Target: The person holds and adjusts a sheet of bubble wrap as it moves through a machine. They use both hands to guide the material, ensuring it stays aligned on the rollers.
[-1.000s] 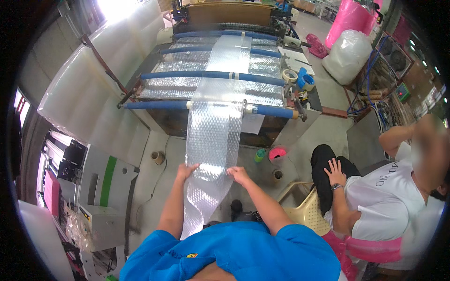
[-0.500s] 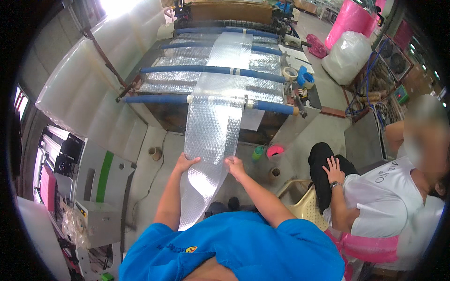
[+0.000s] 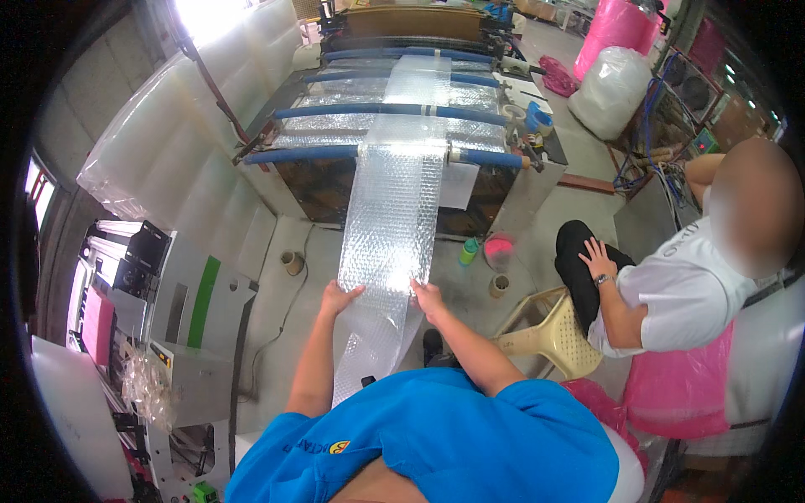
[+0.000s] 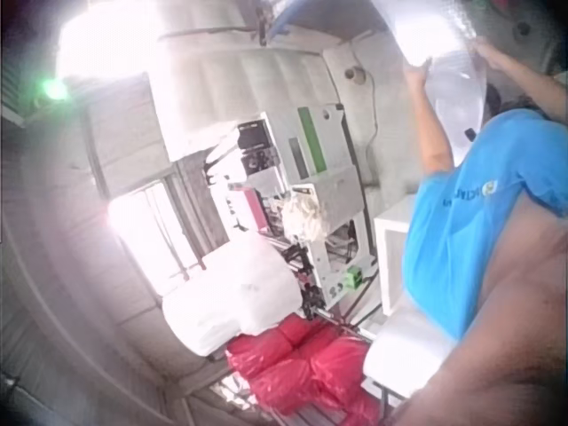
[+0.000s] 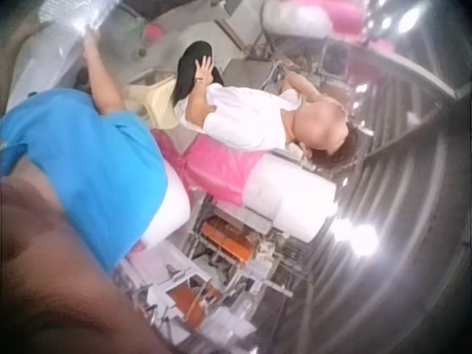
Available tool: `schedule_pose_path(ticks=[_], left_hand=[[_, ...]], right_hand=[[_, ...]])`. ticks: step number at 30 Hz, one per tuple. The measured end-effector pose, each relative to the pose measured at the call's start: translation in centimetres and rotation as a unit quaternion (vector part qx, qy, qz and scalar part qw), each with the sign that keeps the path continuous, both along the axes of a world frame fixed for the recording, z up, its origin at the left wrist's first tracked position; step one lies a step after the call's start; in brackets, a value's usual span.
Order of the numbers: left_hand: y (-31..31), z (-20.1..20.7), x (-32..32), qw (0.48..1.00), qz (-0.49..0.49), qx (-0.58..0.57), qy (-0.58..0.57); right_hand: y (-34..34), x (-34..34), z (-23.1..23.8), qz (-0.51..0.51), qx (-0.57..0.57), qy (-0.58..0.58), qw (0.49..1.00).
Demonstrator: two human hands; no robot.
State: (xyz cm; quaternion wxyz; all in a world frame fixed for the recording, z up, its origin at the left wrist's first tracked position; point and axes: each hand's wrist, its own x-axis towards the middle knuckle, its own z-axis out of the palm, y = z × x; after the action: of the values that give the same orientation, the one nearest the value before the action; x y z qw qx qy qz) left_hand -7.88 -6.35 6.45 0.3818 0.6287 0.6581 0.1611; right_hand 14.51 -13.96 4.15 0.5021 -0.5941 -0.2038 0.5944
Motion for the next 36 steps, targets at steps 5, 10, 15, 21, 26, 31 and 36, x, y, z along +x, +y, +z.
schedule_pose_path(ticks=[5,10,15,21,26,31,36], left_hand=[[-4.9,0.7,0.8,0.983,0.159,0.081,0.041],[-5.1,2.7,-0.6,0.971,0.151,0.184,0.005],[-4.0,2.5,-1.2,0.971,0.116,0.208,-0.016],[-3.7,2.3,-1.3,0.967,0.102,0.226,-0.05],[-3.6,0.8,-1.0,0.964,0.079,0.228,-0.108],[-3.9,-0.7,-1.1,0.973,0.099,0.175,-0.11],[-4.2,-1.4,-0.1,0.983,0.111,0.062,-0.134]], right_hand=[[-3.1,-1.2,0.9,0.014,0.021,-0.08,0.996],[-4.1,-1.7,6.1,-0.012,0.088,-0.104,0.991],[-4.6,-1.8,6.7,-0.054,0.077,-0.084,0.992],[-4.4,-1.7,7.5,-0.044,0.133,-0.107,0.984],[-4.8,-0.3,7.2,0.012,0.093,-0.03,0.995],[-3.9,0.5,3.9,0.047,0.059,-0.032,0.997],[-3.1,2.5,-1.4,0.085,0.037,-0.185,0.978]])
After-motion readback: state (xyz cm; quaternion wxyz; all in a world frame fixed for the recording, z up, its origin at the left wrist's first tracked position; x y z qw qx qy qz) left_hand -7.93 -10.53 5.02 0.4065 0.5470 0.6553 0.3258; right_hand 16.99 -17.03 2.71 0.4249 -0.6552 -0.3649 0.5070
